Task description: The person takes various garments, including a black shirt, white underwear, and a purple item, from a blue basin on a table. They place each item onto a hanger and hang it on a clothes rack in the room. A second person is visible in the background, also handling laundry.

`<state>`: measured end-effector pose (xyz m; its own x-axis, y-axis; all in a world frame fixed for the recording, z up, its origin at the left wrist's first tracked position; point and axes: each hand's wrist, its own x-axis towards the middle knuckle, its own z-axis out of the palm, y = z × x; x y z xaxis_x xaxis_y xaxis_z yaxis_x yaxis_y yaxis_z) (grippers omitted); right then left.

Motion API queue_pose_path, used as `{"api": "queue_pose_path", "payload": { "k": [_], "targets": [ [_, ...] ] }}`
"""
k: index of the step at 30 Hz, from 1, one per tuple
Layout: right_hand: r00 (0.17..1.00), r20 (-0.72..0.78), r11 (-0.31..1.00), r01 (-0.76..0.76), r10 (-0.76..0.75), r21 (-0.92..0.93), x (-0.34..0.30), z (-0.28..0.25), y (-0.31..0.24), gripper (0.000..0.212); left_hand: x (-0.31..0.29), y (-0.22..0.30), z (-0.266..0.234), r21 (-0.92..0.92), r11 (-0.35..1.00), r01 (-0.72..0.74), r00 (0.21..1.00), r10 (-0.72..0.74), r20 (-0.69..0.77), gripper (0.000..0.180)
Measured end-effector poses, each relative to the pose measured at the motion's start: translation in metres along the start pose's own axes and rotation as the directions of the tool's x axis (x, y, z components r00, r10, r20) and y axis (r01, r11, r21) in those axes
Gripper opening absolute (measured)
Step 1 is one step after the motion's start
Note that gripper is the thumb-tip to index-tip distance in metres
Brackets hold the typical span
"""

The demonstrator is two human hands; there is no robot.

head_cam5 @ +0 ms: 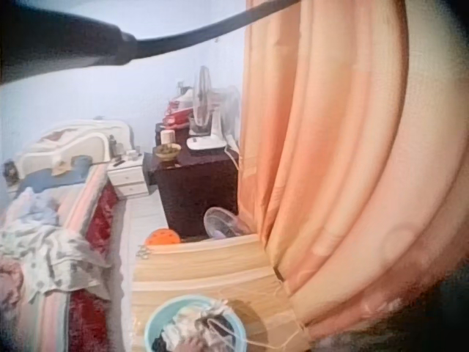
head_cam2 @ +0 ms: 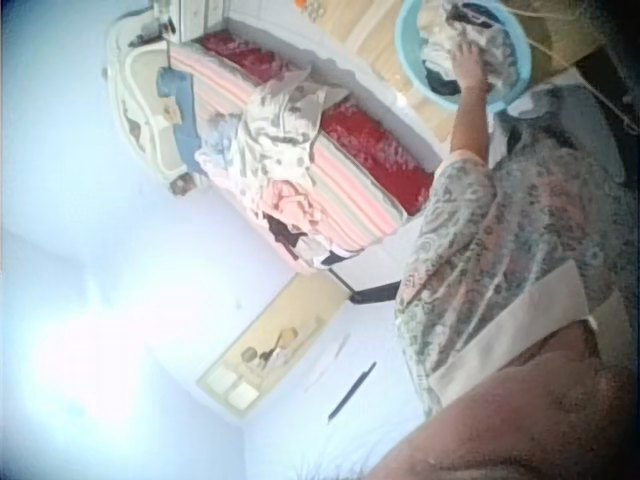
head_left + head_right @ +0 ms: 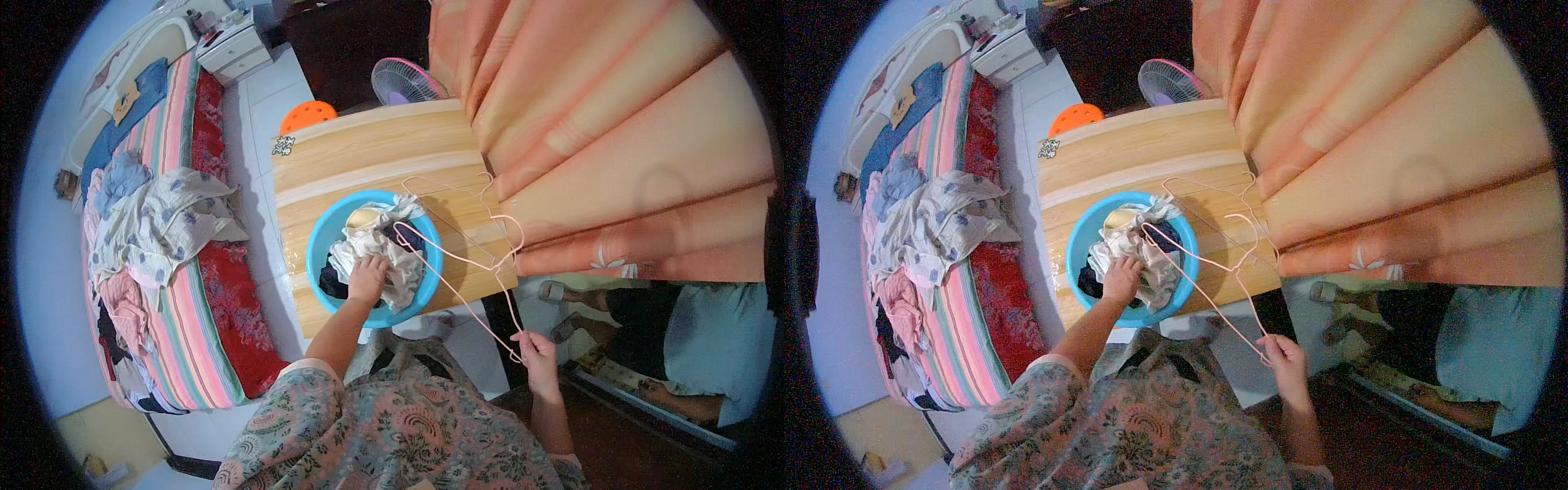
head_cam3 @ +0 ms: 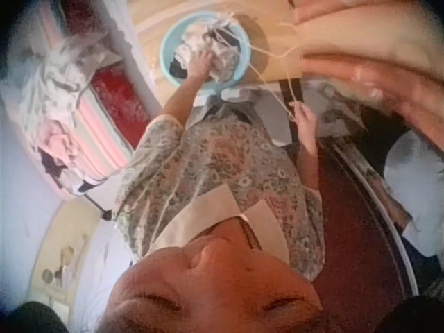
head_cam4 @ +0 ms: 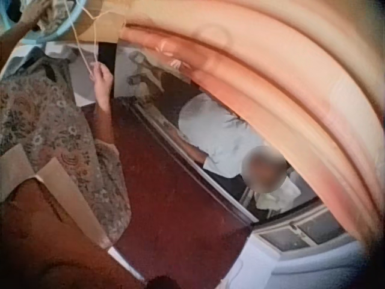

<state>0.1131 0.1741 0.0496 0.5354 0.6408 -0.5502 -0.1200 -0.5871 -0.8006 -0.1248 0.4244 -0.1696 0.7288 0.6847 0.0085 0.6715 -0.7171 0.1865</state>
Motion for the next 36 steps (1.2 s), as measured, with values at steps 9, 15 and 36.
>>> {"api": "queue_pose_path", "payload": {
  "k": [9, 15, 36],
  "targets": [
    [0.994, 0.101, 1.0, 0.029, -0.03, 0.006, 0.004, -0.012, 0.006, 0.022, 0.014, -0.001, -0.064, -0.733, 0.575, 0.364, 0.861, -0.507, 0.03, 0.03],
    [0.974, 0.204, 0.994, 0.094, -0.102, 0.049, 0.007, -0.009, -0.011, 0.022, 0.005, -0.022, -0.125, -0.482, 0.796, 0.366, 0.886, -0.457, -0.081, 0.025],
    [0.957, 0.26, 0.862, -0.021, -0.129, 0.507, 0.013, 0.01, -0.009, 0.022, -0.001, 0.025, -0.24, -0.707, 0.561, 0.43, 0.73, -0.677, -0.093, 0.043]
  ]
}}
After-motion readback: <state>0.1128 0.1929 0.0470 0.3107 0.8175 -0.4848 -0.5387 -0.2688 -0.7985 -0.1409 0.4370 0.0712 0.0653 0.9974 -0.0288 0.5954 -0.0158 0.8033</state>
